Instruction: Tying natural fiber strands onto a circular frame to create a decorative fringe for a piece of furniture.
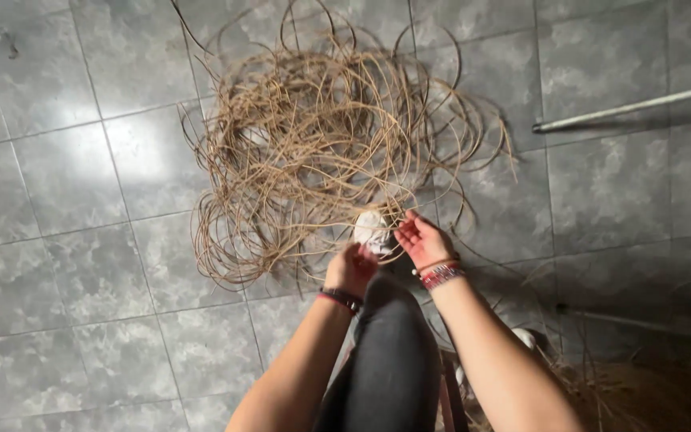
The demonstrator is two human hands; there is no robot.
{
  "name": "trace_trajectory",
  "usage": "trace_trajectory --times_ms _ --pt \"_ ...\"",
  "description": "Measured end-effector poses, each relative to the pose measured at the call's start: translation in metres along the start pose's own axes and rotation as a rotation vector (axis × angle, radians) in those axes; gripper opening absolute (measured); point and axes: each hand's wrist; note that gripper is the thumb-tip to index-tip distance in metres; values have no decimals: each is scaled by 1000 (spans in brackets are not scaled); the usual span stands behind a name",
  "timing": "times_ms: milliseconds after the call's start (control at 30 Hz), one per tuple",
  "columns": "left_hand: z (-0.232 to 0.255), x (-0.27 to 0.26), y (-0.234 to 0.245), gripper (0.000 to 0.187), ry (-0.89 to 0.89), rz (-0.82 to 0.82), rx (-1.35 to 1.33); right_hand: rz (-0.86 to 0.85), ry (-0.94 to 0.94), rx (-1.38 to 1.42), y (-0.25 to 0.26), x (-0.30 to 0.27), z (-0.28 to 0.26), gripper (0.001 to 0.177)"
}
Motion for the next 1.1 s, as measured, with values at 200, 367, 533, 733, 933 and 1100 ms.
trace_trajectory --times_ms 200,367,533,733,933,1100 --pt "-10 -261 -60 82 286 -715 72 -205 170 -140 -85 -231 -34 27" --pt "-2 -335 -61 54 106 -960 -211 -295 268 -88 -32 -334 -16 22" --pt "6 -381 -9 21 -86 -712 -193 -330 395 84 18 -375 -38 21" --pt "-33 -385 78 78 -324 -1252 308 -341 483 211 43 -381 -46 31" --pt "-5 -452 47 37 -349 -1030 -98 -239 573 -134 58 -438 -16 24" --pt "-75 -439 36 26 -458 -708 70 17 1447 -1263 68 -456 -30 21"
Point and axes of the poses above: each hand's wrist, its own x-axis towards the middle knuckle, its own y-axis out of the back of the hand, z = x × y, and after that the axes turned 7 degrees about z, right-handed
